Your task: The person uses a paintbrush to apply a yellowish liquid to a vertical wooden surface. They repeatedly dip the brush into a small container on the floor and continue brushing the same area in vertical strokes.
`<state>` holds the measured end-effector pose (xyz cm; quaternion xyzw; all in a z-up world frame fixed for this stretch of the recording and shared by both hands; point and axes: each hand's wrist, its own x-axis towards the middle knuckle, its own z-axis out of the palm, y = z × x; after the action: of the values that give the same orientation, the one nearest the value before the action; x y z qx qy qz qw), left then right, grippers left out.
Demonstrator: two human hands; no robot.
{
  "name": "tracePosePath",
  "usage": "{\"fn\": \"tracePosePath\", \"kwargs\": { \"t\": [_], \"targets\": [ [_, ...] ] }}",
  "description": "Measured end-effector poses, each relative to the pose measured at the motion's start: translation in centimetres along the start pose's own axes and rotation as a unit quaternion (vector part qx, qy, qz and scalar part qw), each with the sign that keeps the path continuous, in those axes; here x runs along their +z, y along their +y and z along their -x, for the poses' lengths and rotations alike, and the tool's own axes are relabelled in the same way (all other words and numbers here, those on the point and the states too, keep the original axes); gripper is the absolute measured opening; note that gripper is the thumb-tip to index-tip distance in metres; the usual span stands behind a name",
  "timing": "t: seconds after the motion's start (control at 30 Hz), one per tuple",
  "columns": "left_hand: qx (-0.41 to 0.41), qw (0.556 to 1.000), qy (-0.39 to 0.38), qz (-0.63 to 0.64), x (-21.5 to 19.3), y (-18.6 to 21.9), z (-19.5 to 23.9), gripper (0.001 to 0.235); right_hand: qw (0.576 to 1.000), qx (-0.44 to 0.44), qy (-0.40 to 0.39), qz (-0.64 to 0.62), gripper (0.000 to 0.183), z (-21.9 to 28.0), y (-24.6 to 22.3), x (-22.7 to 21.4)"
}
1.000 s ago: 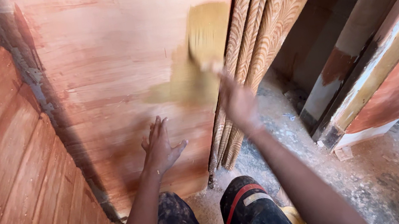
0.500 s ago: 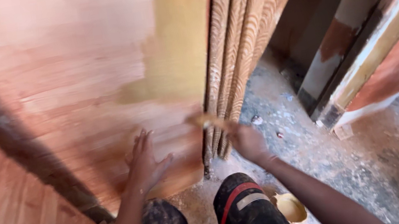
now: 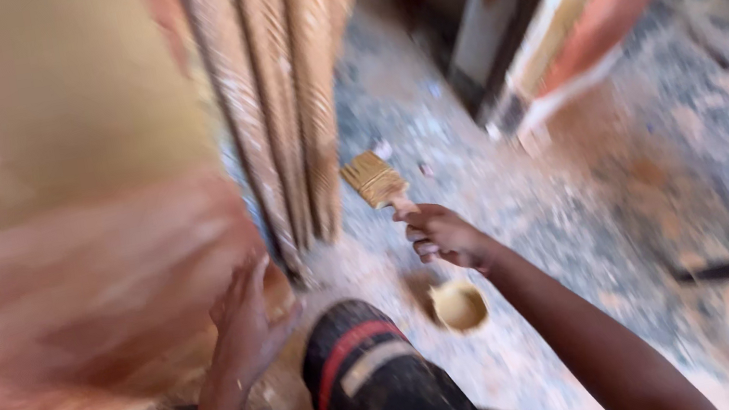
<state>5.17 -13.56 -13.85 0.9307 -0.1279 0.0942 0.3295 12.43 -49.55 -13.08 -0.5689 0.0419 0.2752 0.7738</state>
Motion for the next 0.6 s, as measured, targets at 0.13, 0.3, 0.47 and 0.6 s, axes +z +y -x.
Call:
{"fn": "tracePosePath", "kwargs": {
  "t": [0.13, 0.3, 0.47, 0.6],
  "targets": [
    [0.067, 0.996, 0.026, 0.050, 3.4, 2.6, -2.1, 0.079, 0.947, 0.098, 0.168, 0.256, 0.026, -3.0, 12.7, -9.2],
    [0.070, 0.992, -0.030, 0.100, 6.4, 5.9, -4.8, 0.076, 0.706, 0.114, 0.139, 0.685, 0.066, -1.2, 22.4, -16.6],
    [0.030, 0.981, -0.150, 0.119, 12.4, 9.2, -8.5, 0.086, 0.671, 0.271, 0.183, 0.665, 0.032, 0.9, 25.9, -19.0],
    [0.029, 0.966, -0.225, 0.121, 17.7, 11.6, -9.1, 0.085, 0.653, 0.263, 0.184, 0.686, 0.034, 0.3, 27.2, -19.1]
  ]
}}
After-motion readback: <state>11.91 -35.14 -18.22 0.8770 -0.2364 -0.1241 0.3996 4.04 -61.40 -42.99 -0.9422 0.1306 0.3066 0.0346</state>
